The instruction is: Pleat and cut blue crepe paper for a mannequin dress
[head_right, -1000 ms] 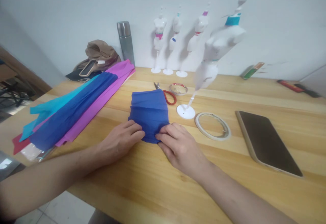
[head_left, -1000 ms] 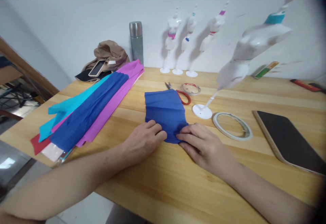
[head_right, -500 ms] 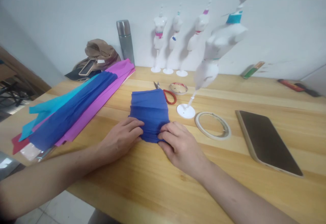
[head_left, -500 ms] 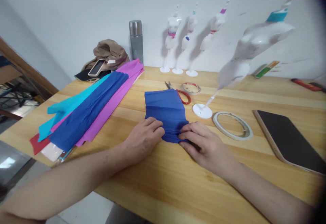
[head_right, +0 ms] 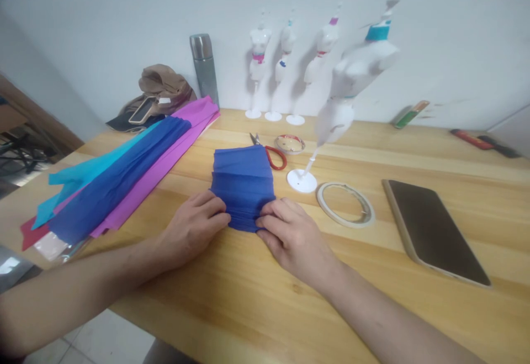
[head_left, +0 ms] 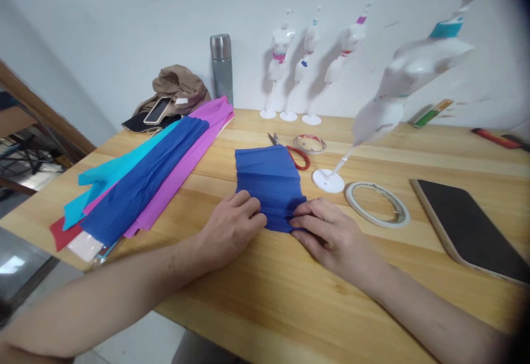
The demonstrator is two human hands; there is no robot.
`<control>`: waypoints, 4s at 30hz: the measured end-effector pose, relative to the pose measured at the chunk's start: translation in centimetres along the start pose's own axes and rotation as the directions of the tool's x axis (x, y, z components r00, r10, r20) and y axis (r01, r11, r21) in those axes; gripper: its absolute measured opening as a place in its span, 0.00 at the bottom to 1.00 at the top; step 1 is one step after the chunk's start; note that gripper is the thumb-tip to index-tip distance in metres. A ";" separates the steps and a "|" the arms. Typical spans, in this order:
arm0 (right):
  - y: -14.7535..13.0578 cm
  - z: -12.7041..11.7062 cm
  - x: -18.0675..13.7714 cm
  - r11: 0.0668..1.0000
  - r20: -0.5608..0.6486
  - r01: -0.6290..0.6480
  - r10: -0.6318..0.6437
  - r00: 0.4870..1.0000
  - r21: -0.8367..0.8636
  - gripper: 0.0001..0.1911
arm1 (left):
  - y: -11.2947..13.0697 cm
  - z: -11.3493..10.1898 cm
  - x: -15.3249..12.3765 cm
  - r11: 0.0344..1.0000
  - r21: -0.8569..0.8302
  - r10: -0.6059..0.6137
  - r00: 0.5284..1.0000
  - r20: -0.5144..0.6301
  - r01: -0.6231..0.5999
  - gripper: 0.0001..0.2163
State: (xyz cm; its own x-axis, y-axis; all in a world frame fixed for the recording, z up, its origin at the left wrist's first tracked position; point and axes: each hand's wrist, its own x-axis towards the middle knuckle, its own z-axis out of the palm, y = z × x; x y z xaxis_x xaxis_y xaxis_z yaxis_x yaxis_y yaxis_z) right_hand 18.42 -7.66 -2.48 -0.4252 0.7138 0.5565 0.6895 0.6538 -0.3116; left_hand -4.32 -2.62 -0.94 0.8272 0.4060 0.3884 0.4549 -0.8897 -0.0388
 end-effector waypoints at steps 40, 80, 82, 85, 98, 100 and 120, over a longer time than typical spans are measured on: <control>0.2 0.1 -0.1 0.992 -0.019 -0.105 0.107 0.994 0.068 0.05 | -0.6 0.5 0.1 0.994 -0.071 -0.090 0.996 -0.019 0.089 0.12; 0.1 0.2 -0.2 0.997 0.023 -0.078 0.078 0.997 -0.012 0.06 | -0.9 1.4 0.2 0.998 -0.055 0.014 1.000 0.004 -0.013 0.11; 0.2 0.3 -0.2 0.998 0.014 -0.066 0.066 0.998 -0.013 0.06 | -0.9 1.4 0.2 0.999 -0.050 0.020 1.000 0.013 -0.019 0.11; 0.2 0.2 -0.2 0.998 0.008 -0.057 0.057 0.998 -0.011 0.07 | -0.9 1.4 0.2 0.999 -0.044 0.024 1.000 0.012 -0.024 0.11; 0.2 0.1 -0.2 0.996 -0.008 -0.051 0.051 0.999 -0.070 0.09 | -0.6 0.7 0.1 0.998 -0.060 -0.015 1.000 -0.002 0.015 0.12; 0.3 0.2 -0.2 0.994 0.001 -0.047 0.047 0.999 -0.096 0.09 | -0.6 0.6 0.2 0.997 -0.062 -0.052 0.999 -0.003 0.052 0.11; 0.6 0.3 -0.5 0.997 0.053 -0.013 0.017 0.998 -0.075 0.09 | -1.1 1.0 0.1 0.917 -0.347 -0.190 0.980 0.053 0.197 0.04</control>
State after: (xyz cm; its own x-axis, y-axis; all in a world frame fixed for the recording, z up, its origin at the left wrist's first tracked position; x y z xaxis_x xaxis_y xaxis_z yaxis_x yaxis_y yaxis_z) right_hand 18.88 -7.56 -3.17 -0.4441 0.7371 0.5094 0.7368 0.6240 -0.2605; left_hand -4.45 -1.39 -1.78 0.7418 0.5783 0.3396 0.4651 -0.8084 0.3607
